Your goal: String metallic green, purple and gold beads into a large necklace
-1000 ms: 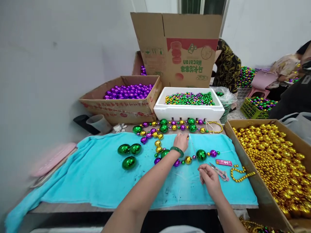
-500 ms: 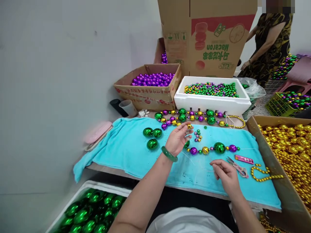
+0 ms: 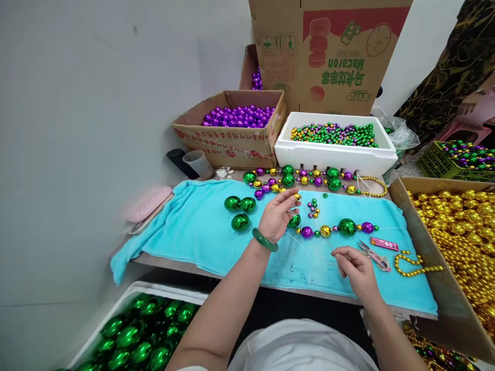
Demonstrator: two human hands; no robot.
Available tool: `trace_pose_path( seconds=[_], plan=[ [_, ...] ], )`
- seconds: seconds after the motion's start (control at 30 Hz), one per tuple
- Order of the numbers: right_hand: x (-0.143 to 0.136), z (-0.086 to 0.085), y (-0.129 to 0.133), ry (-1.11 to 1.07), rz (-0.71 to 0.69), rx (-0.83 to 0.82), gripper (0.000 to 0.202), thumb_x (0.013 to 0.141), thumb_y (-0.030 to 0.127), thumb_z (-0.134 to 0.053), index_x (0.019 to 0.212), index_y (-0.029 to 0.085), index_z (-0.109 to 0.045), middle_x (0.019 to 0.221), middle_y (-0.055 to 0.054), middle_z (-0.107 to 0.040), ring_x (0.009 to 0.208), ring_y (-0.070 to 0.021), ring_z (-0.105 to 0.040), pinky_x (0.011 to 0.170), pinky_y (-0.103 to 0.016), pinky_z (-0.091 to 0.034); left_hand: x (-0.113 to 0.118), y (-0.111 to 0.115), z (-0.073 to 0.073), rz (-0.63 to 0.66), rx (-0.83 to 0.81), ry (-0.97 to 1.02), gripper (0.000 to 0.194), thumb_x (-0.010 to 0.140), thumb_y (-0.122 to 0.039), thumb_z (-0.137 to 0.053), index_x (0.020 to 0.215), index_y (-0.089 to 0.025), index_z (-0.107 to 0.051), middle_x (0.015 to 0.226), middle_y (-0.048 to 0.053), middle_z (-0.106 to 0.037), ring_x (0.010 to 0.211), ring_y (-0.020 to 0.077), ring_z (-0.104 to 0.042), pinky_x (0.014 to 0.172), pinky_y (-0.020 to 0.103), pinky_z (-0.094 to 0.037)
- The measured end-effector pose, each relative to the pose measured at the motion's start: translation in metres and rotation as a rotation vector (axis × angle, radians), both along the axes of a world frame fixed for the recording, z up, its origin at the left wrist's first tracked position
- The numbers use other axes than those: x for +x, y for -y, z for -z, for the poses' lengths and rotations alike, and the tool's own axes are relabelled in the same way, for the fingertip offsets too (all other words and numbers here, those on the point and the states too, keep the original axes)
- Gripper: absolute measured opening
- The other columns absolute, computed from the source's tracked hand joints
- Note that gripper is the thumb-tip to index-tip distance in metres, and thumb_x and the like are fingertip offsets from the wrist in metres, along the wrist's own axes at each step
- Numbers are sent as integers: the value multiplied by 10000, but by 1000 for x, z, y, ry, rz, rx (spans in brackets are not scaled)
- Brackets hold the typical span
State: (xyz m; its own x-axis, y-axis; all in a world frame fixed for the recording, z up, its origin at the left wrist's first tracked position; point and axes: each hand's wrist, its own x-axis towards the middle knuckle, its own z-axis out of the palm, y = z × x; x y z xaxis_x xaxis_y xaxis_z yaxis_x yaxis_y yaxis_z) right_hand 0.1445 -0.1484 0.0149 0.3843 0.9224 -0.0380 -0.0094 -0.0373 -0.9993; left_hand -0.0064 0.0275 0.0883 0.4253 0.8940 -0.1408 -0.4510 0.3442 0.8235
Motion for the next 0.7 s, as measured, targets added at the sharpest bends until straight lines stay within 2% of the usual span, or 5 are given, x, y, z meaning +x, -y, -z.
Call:
trace_pose_path(
  seconds=[0.23,0.37,0.5,0.57,0.7],
  plan=[
    [-1,-1,0,-2,-2,-21,221,806,373,-613,802,157,-659,510,45,-444,446,-85,-399,433,-221,-303,1,-1,-2,-4,21,4,342,625,-265,-801,943,-181,-707,856,19,-649,761,117,-613,651,226,-466],
    [1,-3,0,20,-16,-28,231,808,381,-608,800,157,-663,506,47,-433,442,-84,-377,431,-224,-285,-5,-4,-4,-18,193,-118,412,654,-218,-775,1054,-190,-683,849,14,-644,770,113,-594,691,232,-457],
    [6,-4,-2,75,-31,-19,223,814,377,-605,786,163,-657,517,41,-444,455,-87,-377,439,-231,-281,-9,-3,-9,174,338,-272,696,631,-142,-788,1281,-210,-550,859,18,-657,784,126,-594,752,259,-449],
    [4,-2,-7,62,-10,10,220,829,379,-584,794,168,-638,520,42,-448,460,-92,-395,446,-234,-302,-7,-1,-10,238,279,-220,716,664,-215,-786,1321,-227,-500,967,53,-670,848,154,-619,783,277,-447],
    [-13,2,-28,10,197,141,183,850,360,-557,842,181,-594,579,31,-507,529,-109,-482,520,-244,-402,5,0,-10,131,-21,75,550,775,-559,-624,1218,-245,-536,1230,105,-592,1089,243,-598,815,311,-467]
  ],
)
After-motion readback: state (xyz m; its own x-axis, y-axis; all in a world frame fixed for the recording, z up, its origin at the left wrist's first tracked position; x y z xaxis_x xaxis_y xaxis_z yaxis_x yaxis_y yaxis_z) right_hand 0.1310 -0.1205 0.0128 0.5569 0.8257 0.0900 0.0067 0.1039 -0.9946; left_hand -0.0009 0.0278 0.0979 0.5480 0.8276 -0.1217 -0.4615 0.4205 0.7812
